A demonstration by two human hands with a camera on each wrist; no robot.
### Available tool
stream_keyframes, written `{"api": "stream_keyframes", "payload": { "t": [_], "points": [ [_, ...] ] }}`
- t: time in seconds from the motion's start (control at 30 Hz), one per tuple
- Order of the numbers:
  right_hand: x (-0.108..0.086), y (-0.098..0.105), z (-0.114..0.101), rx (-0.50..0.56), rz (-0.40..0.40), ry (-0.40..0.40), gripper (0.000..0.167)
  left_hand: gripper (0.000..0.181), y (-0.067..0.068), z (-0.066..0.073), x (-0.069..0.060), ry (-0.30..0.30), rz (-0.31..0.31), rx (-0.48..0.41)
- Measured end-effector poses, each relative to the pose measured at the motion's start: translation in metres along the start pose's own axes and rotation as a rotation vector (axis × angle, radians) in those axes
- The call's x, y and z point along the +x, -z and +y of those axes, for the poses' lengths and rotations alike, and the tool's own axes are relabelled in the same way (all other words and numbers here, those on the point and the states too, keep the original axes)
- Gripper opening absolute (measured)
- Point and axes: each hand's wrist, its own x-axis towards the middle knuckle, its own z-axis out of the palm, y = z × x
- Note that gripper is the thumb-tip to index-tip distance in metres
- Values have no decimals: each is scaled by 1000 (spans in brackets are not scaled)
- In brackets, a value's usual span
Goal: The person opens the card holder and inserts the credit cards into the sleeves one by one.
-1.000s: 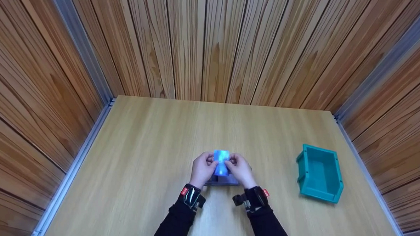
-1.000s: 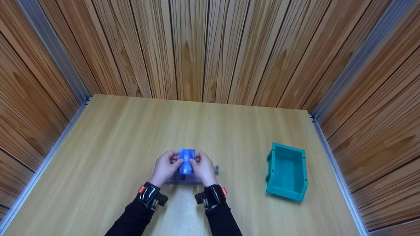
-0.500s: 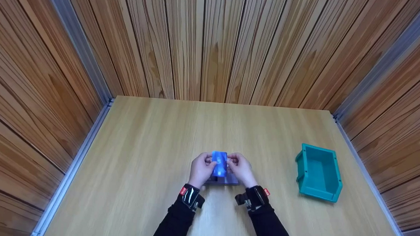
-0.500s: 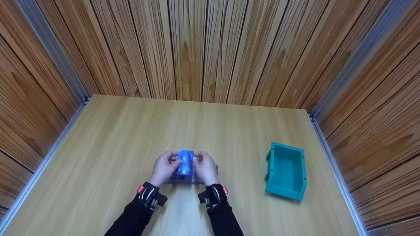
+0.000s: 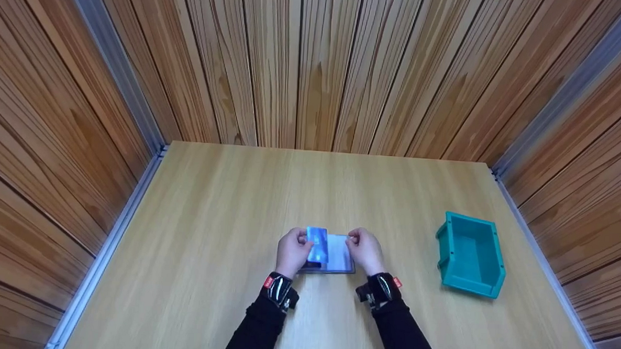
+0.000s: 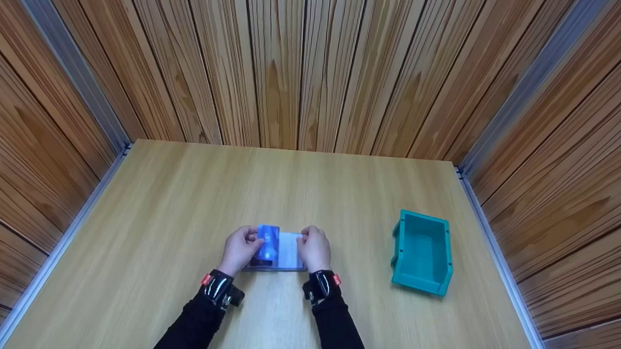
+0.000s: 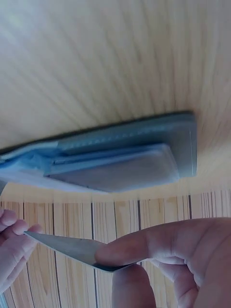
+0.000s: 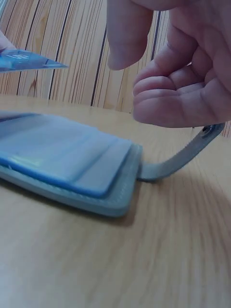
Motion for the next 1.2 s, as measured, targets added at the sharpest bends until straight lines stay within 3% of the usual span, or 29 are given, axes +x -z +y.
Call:
{"api": "stream_keyframes", "payload": {
  "t": [0.23, 0.6, 0.97, 1.2],
  "points": [
    [0, 0, 5, -60, -14, 3, 17, 24, 1, -7, 1, 13, 12, 39],
    [1, -6, 6, -83, -132, -143, 20, 22, 1, -13, 2, 59, 17, 60],
    [0, -17, 4, -169, -130, -89, 25, 22, 1, -15, 2, 81, 26, 104],
    [1, -20, 2, -192, -143, -107, 28, 23, 1, -14, 3, 80, 21, 141]
  ]
}}
